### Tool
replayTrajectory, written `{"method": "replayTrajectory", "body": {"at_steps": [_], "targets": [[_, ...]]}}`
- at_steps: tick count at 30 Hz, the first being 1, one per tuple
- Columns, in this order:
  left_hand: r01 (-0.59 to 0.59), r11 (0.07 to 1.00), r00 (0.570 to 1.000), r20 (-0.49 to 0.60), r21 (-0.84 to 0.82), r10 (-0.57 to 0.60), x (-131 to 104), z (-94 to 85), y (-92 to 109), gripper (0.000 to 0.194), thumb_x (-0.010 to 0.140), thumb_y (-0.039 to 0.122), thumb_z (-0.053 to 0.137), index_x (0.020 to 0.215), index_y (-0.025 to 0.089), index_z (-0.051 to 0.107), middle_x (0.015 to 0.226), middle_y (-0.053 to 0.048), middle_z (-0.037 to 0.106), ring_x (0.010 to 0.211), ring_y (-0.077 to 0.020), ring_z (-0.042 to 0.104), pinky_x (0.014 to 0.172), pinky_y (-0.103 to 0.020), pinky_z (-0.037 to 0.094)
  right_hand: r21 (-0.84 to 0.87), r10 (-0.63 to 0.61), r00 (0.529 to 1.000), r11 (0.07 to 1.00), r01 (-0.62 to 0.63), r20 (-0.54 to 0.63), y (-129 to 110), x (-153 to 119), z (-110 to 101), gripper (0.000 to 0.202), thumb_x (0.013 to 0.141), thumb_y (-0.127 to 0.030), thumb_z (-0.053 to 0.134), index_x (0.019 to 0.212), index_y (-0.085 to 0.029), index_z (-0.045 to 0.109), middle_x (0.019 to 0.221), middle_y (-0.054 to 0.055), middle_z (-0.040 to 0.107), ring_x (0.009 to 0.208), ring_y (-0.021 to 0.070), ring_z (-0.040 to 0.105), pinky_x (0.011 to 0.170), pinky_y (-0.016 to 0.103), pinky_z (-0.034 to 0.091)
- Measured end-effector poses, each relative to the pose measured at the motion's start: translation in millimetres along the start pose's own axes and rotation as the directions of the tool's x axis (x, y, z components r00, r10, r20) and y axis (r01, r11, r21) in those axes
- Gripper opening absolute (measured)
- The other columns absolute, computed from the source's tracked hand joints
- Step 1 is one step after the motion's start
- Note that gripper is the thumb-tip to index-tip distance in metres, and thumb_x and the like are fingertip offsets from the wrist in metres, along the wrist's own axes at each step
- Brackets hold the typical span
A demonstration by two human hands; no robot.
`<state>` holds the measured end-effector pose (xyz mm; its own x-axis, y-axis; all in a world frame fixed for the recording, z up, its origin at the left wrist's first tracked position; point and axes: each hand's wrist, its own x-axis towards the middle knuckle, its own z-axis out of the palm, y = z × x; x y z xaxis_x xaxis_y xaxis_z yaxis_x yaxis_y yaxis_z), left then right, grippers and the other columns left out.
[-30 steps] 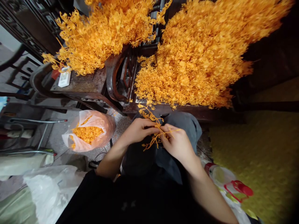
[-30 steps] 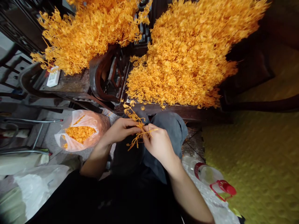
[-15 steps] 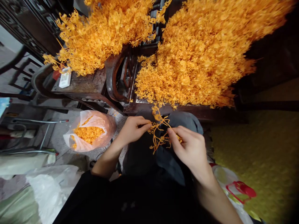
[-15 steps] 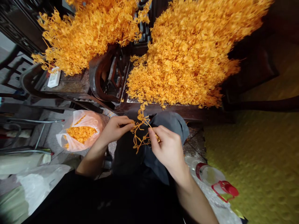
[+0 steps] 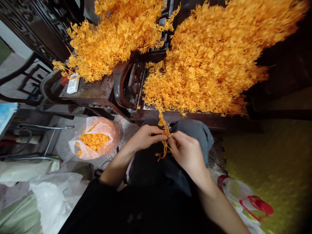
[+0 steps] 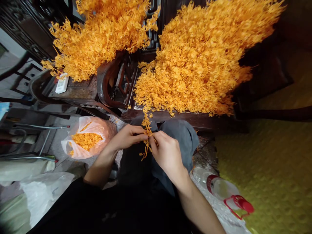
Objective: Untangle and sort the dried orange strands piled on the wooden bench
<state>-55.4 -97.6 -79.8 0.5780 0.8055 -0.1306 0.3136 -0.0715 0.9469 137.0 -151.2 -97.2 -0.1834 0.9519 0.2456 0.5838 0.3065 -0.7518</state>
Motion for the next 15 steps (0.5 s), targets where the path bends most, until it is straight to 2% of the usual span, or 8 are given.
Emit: {"method": "replayTrajectory", "body": {"at_steps": [5,9,12,15], "targets": [[0.102,0.988,0.994,0.059,-0.120,-0.095,-0.2,1.1,-1.5,0.031,0.090,0.043,0.074,0.100,0.015,0.083,0.090,-0.004,0.077,0.083,-0.0164,0.067,0.076,-0.026,0.048,0.188,0.008,1.000,0.982,-0.006,-0.013,4.1,-1.6,0.0,0.025,0.103,-0.021,0.055,0.080,-0.016,0.066,0.069,0.001,0.058,0.062,0.0111,0.054,0.059,0.025,0.037],[0.049,0.992,0.999,0.020,-0.118,-0.047,-1.9,4.0,-0.1,0.028,0.090,0.043,0.074,0.097,0.018,0.084,0.090,-0.004,0.076,0.084,-0.0165,0.068,0.078,-0.026,0.049,0.398,0.135,0.988,0.905,-0.152,0.071,11.6,-6.7,-0.7,0.031,0.102,-0.032,0.059,0.076,-0.016,0.068,0.064,0.000,0.056,0.057,0.0103,0.049,0.055,0.024,0.036],[-0.011,0.989,1.000,0.018,-0.149,0.014,-4.5,4.1,6.1,0.024,0.091,0.040,0.074,0.093,0.018,0.083,0.093,-0.006,0.076,0.086,-0.0165,0.068,0.081,-0.027,0.050,0.641,0.355,0.933,0.704,-0.306,0.055,15.9,-10.3,-2.3,0.035,0.097,-0.043,0.067,0.075,-0.017,0.069,0.055,-0.003,0.049,0.047,0.0080,0.039,0.046,0.023,0.028],[-0.036,0.989,0.996,0.075,-0.142,0.047,-9.8,0.8,14.9,0.024,0.091,0.037,0.074,0.082,0.016,0.081,0.081,-0.004,0.072,0.076,-0.0135,0.064,0.076,-0.025,0.048,0.817,0.528,0.849,0.484,-0.312,0.012,18.2,-10.0,-10.9,0.032,0.090,-0.046,0.076,0.076,-0.017,0.071,0.050,-0.003,0.049,0.041,0.0063,0.034,0.040,0.023,0.020]]}}
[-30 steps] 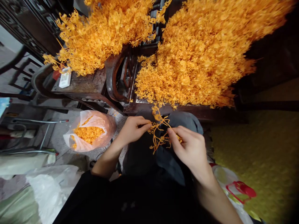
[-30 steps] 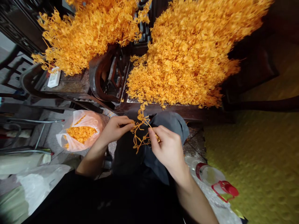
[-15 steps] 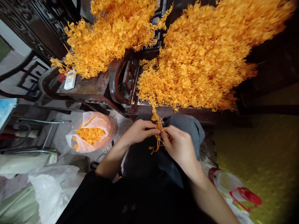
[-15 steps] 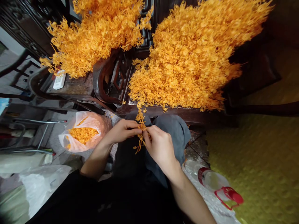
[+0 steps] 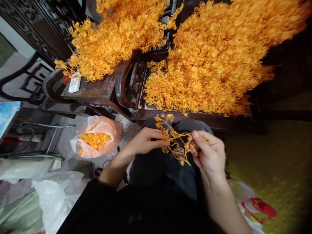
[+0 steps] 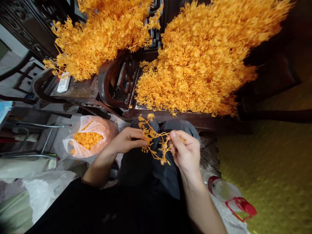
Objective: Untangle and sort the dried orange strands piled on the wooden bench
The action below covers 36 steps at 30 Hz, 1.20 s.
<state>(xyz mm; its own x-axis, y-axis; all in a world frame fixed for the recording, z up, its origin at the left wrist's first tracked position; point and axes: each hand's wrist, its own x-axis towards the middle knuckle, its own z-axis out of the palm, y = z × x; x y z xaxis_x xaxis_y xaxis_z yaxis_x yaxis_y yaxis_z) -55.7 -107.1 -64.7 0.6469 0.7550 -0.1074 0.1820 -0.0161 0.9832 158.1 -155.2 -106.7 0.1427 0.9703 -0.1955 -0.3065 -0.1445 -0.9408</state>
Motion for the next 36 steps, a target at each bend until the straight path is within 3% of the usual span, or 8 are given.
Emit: {"method": "replayTrajectory", "body": {"at_steps": [4,8,14,18,21,25,28,36], "targets": [[0.033,0.999,0.994,0.105,-0.019,-0.031,-16.0,-8.5,5.7,0.027,0.091,0.038,0.075,0.077,0.015,0.080,0.077,-0.004,0.070,0.071,-0.0126,0.063,0.069,-0.024,0.046,0.116,-0.083,0.980,0.988,0.106,-0.181,-19.1,8.5,-23.3,0.025,0.081,-0.034,0.085,0.071,-0.017,0.071,0.050,-0.002,0.050,0.037,0.0067,0.038,0.037,0.024,0.021],[0.155,0.986,0.986,-0.058,-0.059,-0.159,-33.1,-19.6,-4.5,0.026,0.088,0.040,0.078,0.081,0.016,0.081,0.076,-0.003,0.066,0.066,-0.0107,0.057,0.060,-0.023,0.041,0.144,-0.144,0.961,0.973,0.182,-0.237,-33.4,9.3,-51.5,0.023,0.081,-0.029,0.083,0.067,-0.017,0.070,0.053,0.000,0.050,0.036,0.0080,0.039,0.036,0.027,0.021],[0.187,0.977,0.947,-0.248,-0.097,-0.206,-29.9,-29.5,-11.0,0.029,0.087,0.044,0.078,0.082,0.015,0.080,0.071,-0.002,0.063,0.059,-0.0094,0.051,0.052,-0.022,0.035,-0.083,-0.017,0.985,0.996,0.032,0.174,-29.6,-6.5,-60.9,0.028,0.093,-0.041,0.072,0.074,-0.020,0.071,0.053,-0.002,0.049,0.043,0.0089,0.037,0.040,0.025,0.021],[0.110,0.975,0.891,-0.453,0.195,-0.010,-1.1,-47.6,-2.1,0.023,0.089,0.040,0.075,0.090,0.018,0.082,0.076,-0.003,0.070,0.065,-0.0123,0.059,0.061,-0.024,0.044,-0.472,0.169,0.784,0.865,0.173,0.598,-27.6,-1.7,-55.8,0.037,0.098,-0.041,0.067,0.070,-0.016,0.067,0.065,0.001,0.055,0.059,0.0102,0.047,0.055,0.024,0.036],[0.150,0.882,0.850,-0.513,0.447,0.116,50.4,-69.0,-3.5,0.022,0.091,0.035,0.071,0.093,0.017,0.084,0.075,-0.003,0.074,0.069,-0.0151,0.064,0.071,-0.027,0.050,-0.534,0.220,0.718,0.810,0.242,0.660,-28.7,1.3,-48.6,0.044,0.103,-0.044,0.058,0.068,-0.016,0.061,0.065,0.000,0.052,0.061,0.0108,0.047,0.058,0.025,0.037],[0.286,0.724,0.797,-0.575,0.627,0.184,141.6,-101.3,-18.8,0.024,0.086,0.019,0.073,0.108,0.015,0.084,0.101,-0.009,0.081,0.095,-0.0218,0.072,0.095,-0.031,0.052,-0.525,0.154,0.755,0.804,0.279,0.637,-34.9,-3.6,-45.7,0.045,0.104,-0.045,0.055,0.070,-0.016,0.064,0.065,0.001,0.055,0.060,0.0118,0.048,0.059,0.026,0.038],[0.328,0.650,0.838,-0.529,0.685,0.135,190.4,-121.9,-28.7,0.040,0.082,0.010,0.074,0.121,0.014,0.080,0.124,-0.013,0.077,0.117,-0.0256,0.069,0.106,-0.031,0.047,-0.511,0.086,0.805,0.810,0.286,0.587,-39.9,-9.9,-54.5,0.044,0.103,-0.045,0.057,0.071,-0.017,0.069,0.065,0.003,0.058,0.059,0.0125,0.050,0.059,0.026,0.039],[0.323,0.753,0.746,-0.644,0.573,0.170,213.8,-145.2,-33.8,0.020,0.090,0.018,0.069,0.105,0.012,0.080,0.105,-0.014,0.080,0.098,-0.0240,0.071,0.098,-0.036,0.049,-0.255,0.067,0.980,0.967,-0.018,0.185,-23.5,-14.1,-79.0,0.038,0.088,-0.054,0.074,0.075,-0.018,0.073,0.047,-0.002,0.044,0.042,0.0093,0.034,0.042,0.024,0.022]]}}
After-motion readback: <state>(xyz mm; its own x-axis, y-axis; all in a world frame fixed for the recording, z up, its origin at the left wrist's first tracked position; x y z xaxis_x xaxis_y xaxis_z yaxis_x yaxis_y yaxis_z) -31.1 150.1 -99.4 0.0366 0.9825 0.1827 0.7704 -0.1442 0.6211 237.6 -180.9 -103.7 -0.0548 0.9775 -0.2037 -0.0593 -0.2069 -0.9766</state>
